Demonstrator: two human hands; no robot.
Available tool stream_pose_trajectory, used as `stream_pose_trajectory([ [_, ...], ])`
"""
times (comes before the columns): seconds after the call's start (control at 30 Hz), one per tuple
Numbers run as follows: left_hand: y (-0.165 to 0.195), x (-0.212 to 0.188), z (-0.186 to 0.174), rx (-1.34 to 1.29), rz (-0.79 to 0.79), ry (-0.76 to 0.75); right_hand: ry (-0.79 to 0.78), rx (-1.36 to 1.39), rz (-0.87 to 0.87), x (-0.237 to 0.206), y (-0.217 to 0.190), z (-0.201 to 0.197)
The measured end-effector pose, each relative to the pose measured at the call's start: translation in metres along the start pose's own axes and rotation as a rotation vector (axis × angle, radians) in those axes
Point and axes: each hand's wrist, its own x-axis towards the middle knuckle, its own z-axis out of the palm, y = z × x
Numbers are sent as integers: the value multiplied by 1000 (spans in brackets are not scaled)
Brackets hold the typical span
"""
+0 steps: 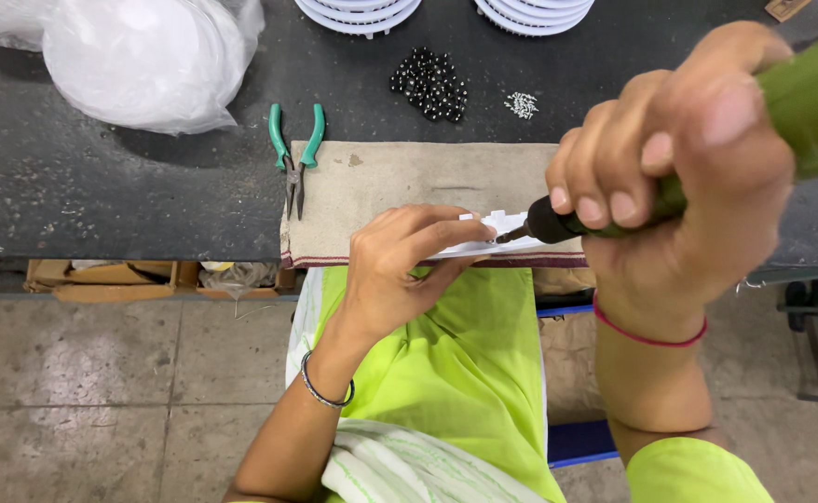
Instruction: The person assembles round white LED ceiling light fixtures at a workbench. They place small screws onto the light base, drive them with a green electric screwdriver, fit the white diffuser cover onto the housing, and stack finished fixtures aside while taking new bases from stacks on the table.
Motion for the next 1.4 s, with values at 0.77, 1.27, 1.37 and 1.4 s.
stream_pose_trajectory([
  [0.77, 1, 1, 0, -6, 3, 1, 49, 0, -24, 0, 4, 9],
  [1.27, -3, 10, 16, -37, -142, 44, 62, 8, 43, 17, 6, 11],
  [1.37, -2, 12, 16, -37, -121, 33, 53, -15, 13, 16, 7, 11],
  [1.4, -2, 13, 15, -43, -102, 22, 57, -30, 15, 15, 7, 11],
])
